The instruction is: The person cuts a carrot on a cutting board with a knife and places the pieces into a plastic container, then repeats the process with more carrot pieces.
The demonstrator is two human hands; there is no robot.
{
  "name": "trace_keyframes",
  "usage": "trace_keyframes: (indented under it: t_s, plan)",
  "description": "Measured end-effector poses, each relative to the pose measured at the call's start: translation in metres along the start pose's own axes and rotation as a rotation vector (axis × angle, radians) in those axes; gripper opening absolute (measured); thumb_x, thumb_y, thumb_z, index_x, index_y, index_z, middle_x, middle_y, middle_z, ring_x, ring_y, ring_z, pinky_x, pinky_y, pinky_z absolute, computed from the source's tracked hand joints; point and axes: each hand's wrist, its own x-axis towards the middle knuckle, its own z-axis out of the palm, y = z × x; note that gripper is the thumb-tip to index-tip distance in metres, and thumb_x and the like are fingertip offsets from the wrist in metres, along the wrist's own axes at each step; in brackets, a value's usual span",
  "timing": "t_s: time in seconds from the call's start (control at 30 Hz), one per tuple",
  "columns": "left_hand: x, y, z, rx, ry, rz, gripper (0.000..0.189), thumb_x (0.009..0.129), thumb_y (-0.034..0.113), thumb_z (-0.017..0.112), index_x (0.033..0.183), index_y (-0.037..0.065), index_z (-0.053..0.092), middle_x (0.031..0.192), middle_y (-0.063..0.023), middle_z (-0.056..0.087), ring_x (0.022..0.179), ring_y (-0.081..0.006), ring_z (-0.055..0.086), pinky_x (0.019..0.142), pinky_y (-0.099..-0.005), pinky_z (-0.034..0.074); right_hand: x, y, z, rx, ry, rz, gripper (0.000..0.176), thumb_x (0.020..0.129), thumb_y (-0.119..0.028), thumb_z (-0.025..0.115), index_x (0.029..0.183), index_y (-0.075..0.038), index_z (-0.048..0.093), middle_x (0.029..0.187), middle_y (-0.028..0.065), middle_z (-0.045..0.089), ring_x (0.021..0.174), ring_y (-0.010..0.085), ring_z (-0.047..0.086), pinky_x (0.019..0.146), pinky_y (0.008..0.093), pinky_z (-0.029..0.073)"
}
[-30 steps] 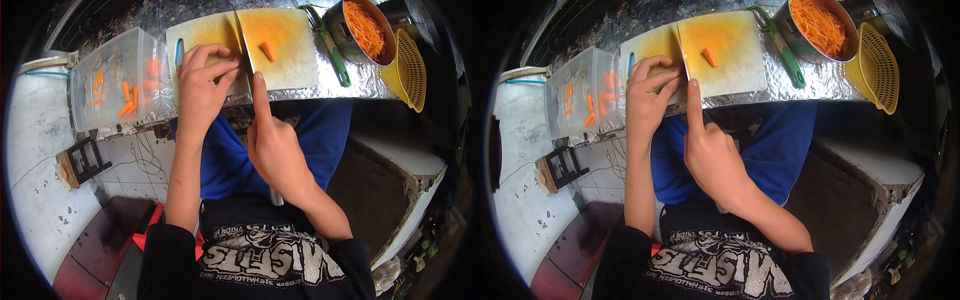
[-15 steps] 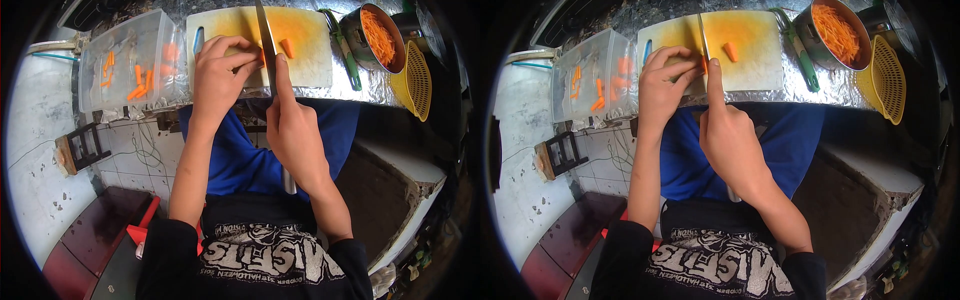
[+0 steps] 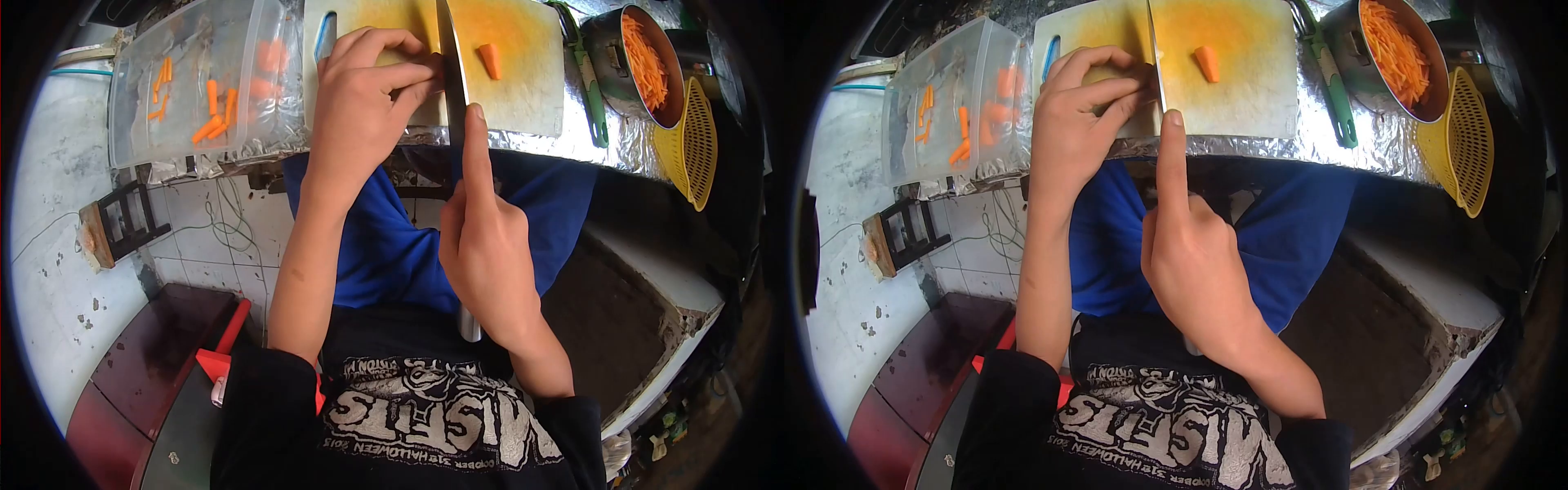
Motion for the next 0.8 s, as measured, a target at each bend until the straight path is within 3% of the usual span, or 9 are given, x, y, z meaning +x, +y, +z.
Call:
trace_keyframes:
  t_s: [0.23,0.43,0.53,0.6,0.7,0.73,0.8]
  plan:
    - [0.003,0.001,-0.003,-0.011,-0.013,0.012,0.013,0.078,0.012,0.079,0.091,0.011,0.08,0.108,-0.0003,0.069,0.111,-0.0251,0.059,0.097,-0.0401,0.043,0.015,-0.001,0.003,-0.033,-0.021,0.021,0.079,0.087,0.012,0.052,0.158,0.003,0.019,0.063,0.0223,0.058,0.056,0.0391,0.063,0.055,0.0452,0.049]
    - [0.003,0.004,-0.003,-0.006,-0.018,-0.011,0.016,0.077,0.013,0.08,0.093,0.012,0.08,0.108,-0.0008,0.069,0.111,-0.0256,0.059,0.096,-0.0394,0.043,0.044,0.011,0.003,-0.049,0.08,-0.098,0.074,0.087,0.01,0.052,0.155,0.006,0.023,0.066,0.0259,0.061,0.061,0.0434,0.064,0.059,0.0498,0.049]
    - [0.005,0.009,-0.001,-0.028,0.002,-0.031,0.018,0.077,0.013,0.08,0.095,0.012,0.079,0.108,-0.001,0.069,0.11,-0.0256,0.059,0.095,-0.039,0.044,0.046,0.011,-0.005,-0.012,0.171,-0.188,0.07,0.089,0.007,0.053,0.155,0.001,0.029,0.068,0.0253,0.061,0.064,0.0449,0.064,0.062,0.0493,0.05]
    - [0.004,0.009,-0.003,-0.031,0.03,-0.029,0.019,0.077,0.014,0.08,0.096,0.012,0.079,0.108,-0.0012,0.069,0.11,-0.0256,0.06,0.095,-0.0388,0.044,0.039,0.006,-0.017,0.03,0.16,-0.104,0.069,0.091,0.005,0.054,0.155,-0.006,0.034,0.07,0.025,0.061,0.066,0.0448,0.065,0.062,0.0436,0.051]
    - [0.003,0.007,-0.002,0.034,0.002,0.054,0.018,0.077,0.015,0.08,0.095,0.012,0.078,0.107,-0.0024,0.068,0.108,-0.0258,0.06,0.093,-0.0393,0.045,0.028,0.011,-0.028,0.019,0.187,-0.173,0.068,0.092,0.004,0.055,0.155,-0.012,0.037,0.067,0.0234,0.058,0.062,0.0433,0.062,0.059,0.0371,0.05]
    - [0.005,0.005,0.0,0.02,-0.011,0.106,0.016,0.078,0.016,0.08,0.093,0.012,0.078,0.105,-0.0035,0.068,0.109,-0.0257,0.06,0.092,-0.0396,0.045,0.026,0.009,-0.032,-0.012,0.197,-0.191,0.066,0.092,0.004,0.056,0.154,-0.014,0.041,0.066,0.022,0.055,0.053,0.034,0.056,0.057,0.0326,0.047]
    - [0.006,0.001,-0.003,0.104,0.006,0.261,0.011,0.081,0.017,0.076,0.088,0.008,0.075,0.104,-0.006,0.066,0.108,-0.0256,0.061,0.09,-0.0402,0.048,0.02,0.001,-0.041,-0.042,0.19,-0.215,0.065,0.092,0.003,0.057,0.153,-0.015,0.044,0.066,0.0212,0.055,0.051,0.0289,0.051,0.057,0.0317,0.047]
